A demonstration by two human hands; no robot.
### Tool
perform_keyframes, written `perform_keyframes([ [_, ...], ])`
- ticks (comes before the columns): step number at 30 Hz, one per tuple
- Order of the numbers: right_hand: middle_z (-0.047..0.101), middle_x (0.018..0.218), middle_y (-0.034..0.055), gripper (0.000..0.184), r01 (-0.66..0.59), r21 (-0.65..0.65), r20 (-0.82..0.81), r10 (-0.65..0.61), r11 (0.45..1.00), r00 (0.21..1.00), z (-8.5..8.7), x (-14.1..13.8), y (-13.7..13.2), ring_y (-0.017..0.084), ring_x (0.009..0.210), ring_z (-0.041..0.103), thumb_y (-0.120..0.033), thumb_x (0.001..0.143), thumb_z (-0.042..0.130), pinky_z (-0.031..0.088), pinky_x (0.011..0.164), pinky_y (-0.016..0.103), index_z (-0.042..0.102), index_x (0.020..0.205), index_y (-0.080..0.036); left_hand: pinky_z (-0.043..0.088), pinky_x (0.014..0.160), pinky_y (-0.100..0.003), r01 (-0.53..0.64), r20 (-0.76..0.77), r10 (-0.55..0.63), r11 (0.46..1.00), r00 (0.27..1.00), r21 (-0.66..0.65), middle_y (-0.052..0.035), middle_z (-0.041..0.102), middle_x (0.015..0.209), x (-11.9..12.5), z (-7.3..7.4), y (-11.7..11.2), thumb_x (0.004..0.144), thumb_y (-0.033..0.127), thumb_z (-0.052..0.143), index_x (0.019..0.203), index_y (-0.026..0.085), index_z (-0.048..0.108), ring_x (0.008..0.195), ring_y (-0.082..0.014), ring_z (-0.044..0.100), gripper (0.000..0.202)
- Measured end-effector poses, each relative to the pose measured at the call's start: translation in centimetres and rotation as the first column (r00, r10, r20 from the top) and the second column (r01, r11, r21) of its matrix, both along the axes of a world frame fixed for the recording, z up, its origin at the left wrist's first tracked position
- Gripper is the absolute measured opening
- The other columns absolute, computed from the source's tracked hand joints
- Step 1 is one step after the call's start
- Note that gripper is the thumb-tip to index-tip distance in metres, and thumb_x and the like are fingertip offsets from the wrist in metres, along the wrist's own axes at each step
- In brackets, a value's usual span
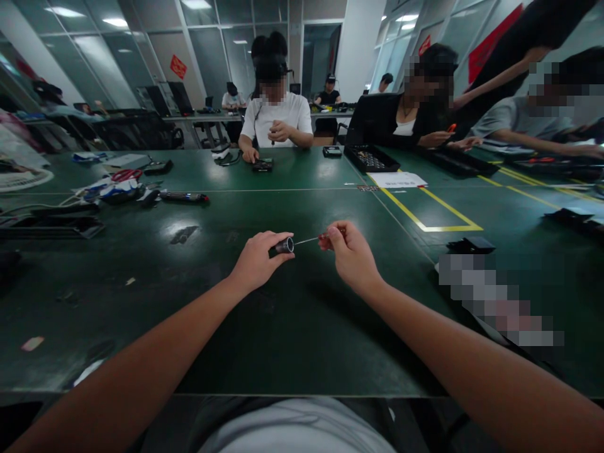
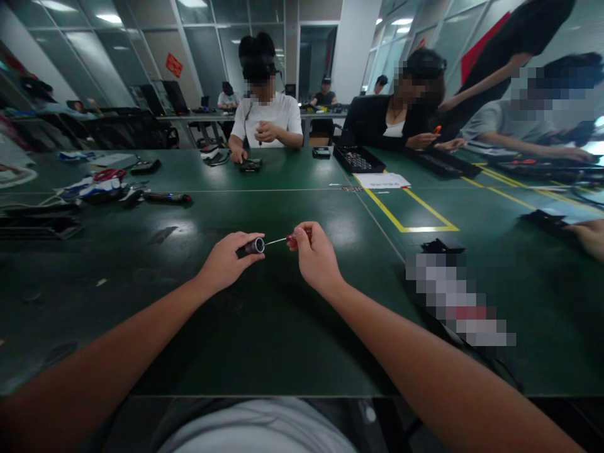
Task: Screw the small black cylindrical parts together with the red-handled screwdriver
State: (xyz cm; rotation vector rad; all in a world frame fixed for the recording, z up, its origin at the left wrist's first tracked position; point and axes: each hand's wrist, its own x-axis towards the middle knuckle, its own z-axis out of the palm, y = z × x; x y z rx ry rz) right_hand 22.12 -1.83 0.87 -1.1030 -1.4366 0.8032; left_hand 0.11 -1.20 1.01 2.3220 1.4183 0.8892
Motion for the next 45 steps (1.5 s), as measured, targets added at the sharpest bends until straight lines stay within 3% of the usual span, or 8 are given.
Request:
perform_keyframes([
  [7, 0.067, 0.081, 0.0017, 0.018, 0.117, 0.100, 0.027, -0.120, 0.988, 0.992, 0.9, 0.2, -0.6, 0.017, 0.074, 0.065, -0.038, 0.100, 0.048, 0.052, 0.072, 0.035, 0.055, 0.095, -0.023, 0.045, 0.093, -0.039, 0.005, 0.025, -0.005, 1.000, 1.000, -0.001, -0.0037, 0.069, 0.110, -0.1, -0.4, 0.3, 0.087, 0.034, 0.073, 0.127, 0.028, 0.066, 0.104, -0.0229, 0.061, 0.041],
  [11, 0.067, 0.083, 0.0014, 0.015, 0.085, 0.160, 0.024, -0.090, 0.983, 0.996, 1.3, 0.3, -0.9, 0.016, 0.075, 0.065, -0.036, 0.101, 0.048, 0.052, 0.072, 0.035, 0.055, 0.098, -0.023, 0.044, 0.091, -0.039, 0.011, 0.026, -0.011, 1.000, 1.000, -0.013, -0.0033, 0.068, 0.109, -0.2, -0.5, 0.3, 0.087, 0.036, 0.073, 0.128, 0.029, 0.065, 0.103, -0.0228, 0.061, 0.041],
  [15, 0.067, 0.083, 0.0016, 0.015, 0.043, 0.151, 0.073, -0.054, 0.988, 0.996, 1.1, 0.2, -0.9, 0.016, 0.074, 0.065, -0.036, 0.100, 0.048, 0.052, 0.071, 0.034, 0.055, 0.098, -0.023, 0.045, 0.091, -0.039, 0.002, 0.019, -0.001, 1.000, 1.000, -0.019, -0.0035, 0.068, 0.109, -0.1, -0.3, 0.2, 0.087, 0.035, 0.074, 0.127, 0.028, 0.066, 0.102, -0.0230, 0.061, 0.042],
  [24, 0.067, 0.078, 0.0016, 0.016, 0.097, 0.154, 0.191, -0.126, 0.983, 0.973, 1.5, 0.5, -1.0, 0.018, 0.072, 0.064, -0.035, 0.100, 0.046, 0.049, 0.070, 0.036, 0.055, 0.095, -0.023, 0.046, 0.089, -0.038, -0.014, 0.031, 0.016, 0.998, 0.999, -0.061, -0.0037, 0.068, 0.107, -0.4, -0.8, 0.4, 0.088, 0.039, 0.072, 0.130, 0.029, 0.065, 0.099, -0.0229, 0.061, 0.044],
  [40, 0.066, 0.079, 0.0022, 0.016, 0.152, 0.141, 0.173, -0.176, 0.978, 0.969, 1.6, 0.5, -0.9, 0.018, 0.073, 0.063, -0.035, 0.099, 0.046, 0.049, 0.070, 0.035, 0.055, 0.095, -0.023, 0.048, 0.098, -0.037, -0.031, 0.127, 0.047, 0.992, 0.991, -0.120, -0.0039, 0.069, 0.123, -0.5, -0.9, 0.5, 0.088, 0.034, 0.071, 0.128, 0.027, 0.065, 0.112, -0.0224, 0.063, 0.041],
  [45, 0.066, 0.079, 0.0010, 0.019, 0.149, 0.143, 0.165, -0.172, 0.978, 0.971, 1.6, 0.5, -0.8, 0.017, 0.073, 0.063, -0.038, 0.101, 0.047, 0.048, 0.070, 0.034, 0.056, 0.097, -0.023, 0.049, 0.098, -0.038, -0.051, 0.220, 0.079, 0.990, 0.972, -0.130, -0.0051, 0.069, 0.119, -0.5, -0.7, 0.5, 0.088, 0.035, 0.069, 0.120, 0.024, 0.067, 0.107, -0.0217, 0.064, 0.034],
])
